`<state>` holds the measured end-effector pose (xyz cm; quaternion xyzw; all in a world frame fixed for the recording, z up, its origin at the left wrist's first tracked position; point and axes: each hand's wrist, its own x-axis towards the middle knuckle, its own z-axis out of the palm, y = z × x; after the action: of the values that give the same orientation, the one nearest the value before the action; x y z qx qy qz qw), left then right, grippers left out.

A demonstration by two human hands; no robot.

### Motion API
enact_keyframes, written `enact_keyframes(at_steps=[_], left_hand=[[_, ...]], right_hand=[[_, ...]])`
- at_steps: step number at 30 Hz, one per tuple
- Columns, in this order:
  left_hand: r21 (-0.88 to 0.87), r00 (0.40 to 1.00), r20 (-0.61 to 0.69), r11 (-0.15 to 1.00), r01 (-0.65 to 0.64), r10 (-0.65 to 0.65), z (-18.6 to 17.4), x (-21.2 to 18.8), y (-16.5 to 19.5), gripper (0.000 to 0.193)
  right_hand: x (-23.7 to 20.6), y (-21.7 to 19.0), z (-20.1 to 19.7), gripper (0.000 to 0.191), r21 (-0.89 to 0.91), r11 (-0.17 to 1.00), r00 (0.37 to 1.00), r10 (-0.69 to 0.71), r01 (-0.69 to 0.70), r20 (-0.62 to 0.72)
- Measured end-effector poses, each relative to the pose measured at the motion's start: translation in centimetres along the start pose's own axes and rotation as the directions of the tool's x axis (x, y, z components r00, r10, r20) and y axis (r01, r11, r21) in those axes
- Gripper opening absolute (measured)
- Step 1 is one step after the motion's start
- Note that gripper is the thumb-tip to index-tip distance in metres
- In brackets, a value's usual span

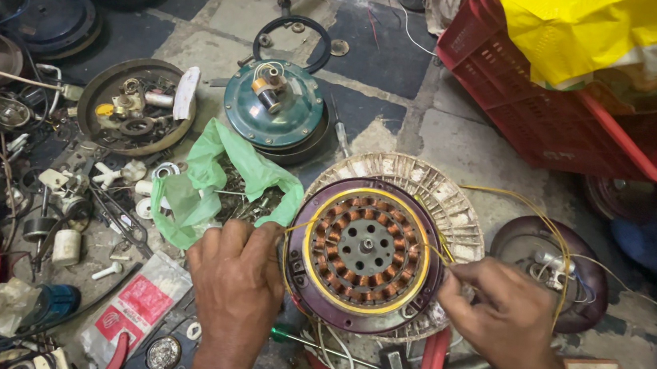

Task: The person sits on the floor of a cluttered repair workshop and winds yellow-insulated copper wire by hand around the slots of a fan motor stator, pressing each turn into place and working around the ring. They briefly count banknotes at the start, then continue winding the coil.

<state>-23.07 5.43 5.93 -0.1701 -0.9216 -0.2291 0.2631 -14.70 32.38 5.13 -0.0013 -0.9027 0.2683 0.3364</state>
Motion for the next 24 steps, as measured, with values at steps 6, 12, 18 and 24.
enact_keyframes(at_steps=[6, 12, 18, 24], left_hand=[[0.002, 1.000, -0.001, 1.000, -0.004, 0.004, 0.07, 0.03, -0.05, 0.024], [0.001, 1.000, 0.012, 1.000, 0.005, -0.005, 0.00, 0.00, 0.00, 0.027], [-0.007, 1.000, 0.009, 1.000, 0.004, -0.004, -0.05, 0.04, 0.00, 0.028], [-0.009, 1.000, 0.014, 1.000, 0.011, -0.011, -0.01, -0.03, -0.03, 0.026]], right_hand=[[-0.22, 0.19, -0.33, 0.009, 0.021, 1.000, 0.999, 0.014, -0.015, 0.039], [-0.18, 0.21, -0.08, 0.012, 0.045, 0.997, 0.998, -0.057, 0.058, -0.021], [-0.35, 0.36, -0.03, 0.011, -0.031, 0.998, 0.998, 0.058, -0.057, 0.031], [-0.37, 0.51, -0.20, 0.009, 0.009, 1.000, 0.999, 0.026, -0.026, 0.041]])
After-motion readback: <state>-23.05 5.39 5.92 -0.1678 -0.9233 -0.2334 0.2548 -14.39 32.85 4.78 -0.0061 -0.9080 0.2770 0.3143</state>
